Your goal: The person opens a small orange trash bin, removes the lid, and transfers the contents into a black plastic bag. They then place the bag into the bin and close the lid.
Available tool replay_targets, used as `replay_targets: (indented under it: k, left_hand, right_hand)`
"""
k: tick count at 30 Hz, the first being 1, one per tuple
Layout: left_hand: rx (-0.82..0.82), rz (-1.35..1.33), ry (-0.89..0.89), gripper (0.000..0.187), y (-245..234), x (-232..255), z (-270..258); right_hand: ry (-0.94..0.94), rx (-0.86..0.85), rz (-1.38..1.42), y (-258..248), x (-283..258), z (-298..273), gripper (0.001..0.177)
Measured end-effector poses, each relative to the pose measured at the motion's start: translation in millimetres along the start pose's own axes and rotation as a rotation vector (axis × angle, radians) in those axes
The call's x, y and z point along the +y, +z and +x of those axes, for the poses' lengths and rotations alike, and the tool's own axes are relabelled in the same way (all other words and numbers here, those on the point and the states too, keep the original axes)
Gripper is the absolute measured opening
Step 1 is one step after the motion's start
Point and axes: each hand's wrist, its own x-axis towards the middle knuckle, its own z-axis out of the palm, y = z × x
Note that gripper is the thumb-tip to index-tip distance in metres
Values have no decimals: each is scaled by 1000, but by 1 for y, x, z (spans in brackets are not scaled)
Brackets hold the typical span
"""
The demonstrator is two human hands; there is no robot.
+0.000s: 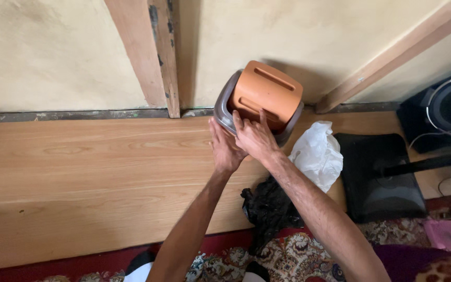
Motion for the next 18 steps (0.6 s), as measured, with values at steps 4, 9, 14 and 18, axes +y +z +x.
replay_targets:
  k: [4,9,14,18]
  left_hand:
    - [42,-32,-16,149,10,-11,-34]
    - [-282,182,-270,127,24,-6,-86]
    - [-820,236,-86,120,16,22,-127]
    - [-972,315,-34,96,45,-1,-145]
  right_hand:
    - [-8,-44,42,-17,2,-7,89]
    - [-85,145,83,-32,10,-30,85]
    - [-104,199,154,-53,32,-52,68]
    - [-125,325,155,-65,48,-68,59]
